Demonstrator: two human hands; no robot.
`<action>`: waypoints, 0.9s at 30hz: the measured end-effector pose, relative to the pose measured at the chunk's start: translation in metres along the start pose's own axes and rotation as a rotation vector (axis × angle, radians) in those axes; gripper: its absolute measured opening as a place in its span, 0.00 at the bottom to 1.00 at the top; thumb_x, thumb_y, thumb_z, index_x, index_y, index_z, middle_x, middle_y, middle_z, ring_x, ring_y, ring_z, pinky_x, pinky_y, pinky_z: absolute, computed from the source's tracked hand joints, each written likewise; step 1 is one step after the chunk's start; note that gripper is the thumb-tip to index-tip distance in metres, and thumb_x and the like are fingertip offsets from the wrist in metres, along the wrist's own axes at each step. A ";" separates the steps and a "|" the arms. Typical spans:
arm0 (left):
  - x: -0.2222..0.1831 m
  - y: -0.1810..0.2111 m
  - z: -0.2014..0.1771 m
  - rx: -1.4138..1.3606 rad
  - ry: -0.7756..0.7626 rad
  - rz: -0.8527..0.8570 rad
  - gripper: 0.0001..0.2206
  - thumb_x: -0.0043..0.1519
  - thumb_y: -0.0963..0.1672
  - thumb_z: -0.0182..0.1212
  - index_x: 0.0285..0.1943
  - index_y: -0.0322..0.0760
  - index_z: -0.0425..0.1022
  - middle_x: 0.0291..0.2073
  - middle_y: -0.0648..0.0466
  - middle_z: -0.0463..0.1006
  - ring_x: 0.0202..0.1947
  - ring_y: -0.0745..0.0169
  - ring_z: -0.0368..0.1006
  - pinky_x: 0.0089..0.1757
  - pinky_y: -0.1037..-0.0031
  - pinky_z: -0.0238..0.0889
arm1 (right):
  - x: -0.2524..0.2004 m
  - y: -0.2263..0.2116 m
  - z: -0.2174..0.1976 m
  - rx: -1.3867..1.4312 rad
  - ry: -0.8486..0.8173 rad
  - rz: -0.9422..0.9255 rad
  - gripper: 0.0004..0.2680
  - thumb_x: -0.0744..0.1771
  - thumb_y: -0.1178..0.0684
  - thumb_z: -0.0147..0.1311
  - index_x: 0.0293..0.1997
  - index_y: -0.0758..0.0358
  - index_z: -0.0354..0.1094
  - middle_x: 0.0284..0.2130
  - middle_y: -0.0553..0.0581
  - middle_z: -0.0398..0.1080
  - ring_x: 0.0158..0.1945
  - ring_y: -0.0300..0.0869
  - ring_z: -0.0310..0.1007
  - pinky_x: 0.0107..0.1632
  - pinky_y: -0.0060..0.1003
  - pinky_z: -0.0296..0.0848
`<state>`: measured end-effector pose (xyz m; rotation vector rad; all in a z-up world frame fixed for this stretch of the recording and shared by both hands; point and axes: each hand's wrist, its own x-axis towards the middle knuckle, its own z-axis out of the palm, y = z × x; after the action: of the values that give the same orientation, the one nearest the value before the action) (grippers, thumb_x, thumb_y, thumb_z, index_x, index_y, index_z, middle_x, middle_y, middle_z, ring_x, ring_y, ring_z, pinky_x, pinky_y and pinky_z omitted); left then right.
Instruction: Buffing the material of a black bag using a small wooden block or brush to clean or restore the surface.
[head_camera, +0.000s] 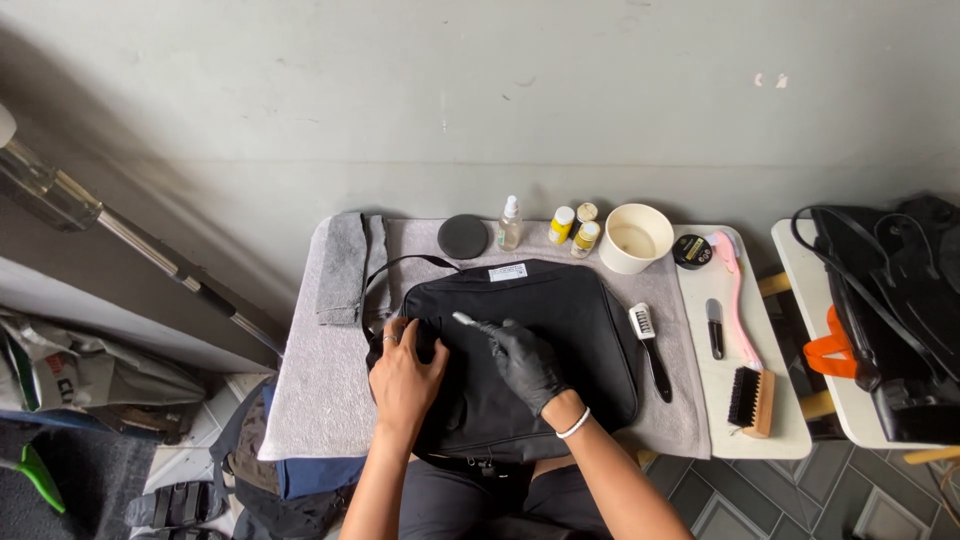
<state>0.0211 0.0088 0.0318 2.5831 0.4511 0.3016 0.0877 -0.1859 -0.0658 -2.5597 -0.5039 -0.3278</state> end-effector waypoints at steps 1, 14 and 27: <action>0.001 -0.003 0.004 0.000 0.001 -0.008 0.21 0.59 0.52 0.59 0.56 0.37 0.77 0.59 0.48 0.73 0.30 0.29 0.80 0.35 0.48 0.75 | 0.009 -0.018 -0.018 0.001 -0.006 -0.005 0.10 0.64 0.47 0.60 0.50 0.36 0.78 0.43 0.47 0.79 0.56 0.40 0.77 0.55 0.35 0.77; 0.002 -0.022 0.027 -0.069 0.168 0.016 0.25 0.54 0.51 0.60 0.61 0.43 0.70 0.53 0.51 0.75 0.32 0.37 0.82 0.32 0.53 0.76 | 0.065 -0.051 -0.014 0.095 -0.163 -0.069 0.11 0.67 0.52 0.54 0.54 0.40 0.76 0.41 0.55 0.76 0.52 0.49 0.77 0.51 0.43 0.79; -0.001 -0.018 0.024 -0.118 0.200 0.009 0.33 0.54 0.51 0.60 0.71 0.43 0.59 0.53 0.49 0.79 0.31 0.36 0.81 0.32 0.52 0.75 | 0.078 -0.066 -0.009 0.064 -0.153 -0.026 0.08 0.68 0.49 0.52 0.49 0.39 0.78 0.41 0.53 0.77 0.49 0.49 0.79 0.48 0.44 0.81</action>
<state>0.0226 0.0128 0.0027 2.4503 0.4773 0.5764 0.1299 -0.1154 -0.0042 -2.5291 -0.5948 -0.1225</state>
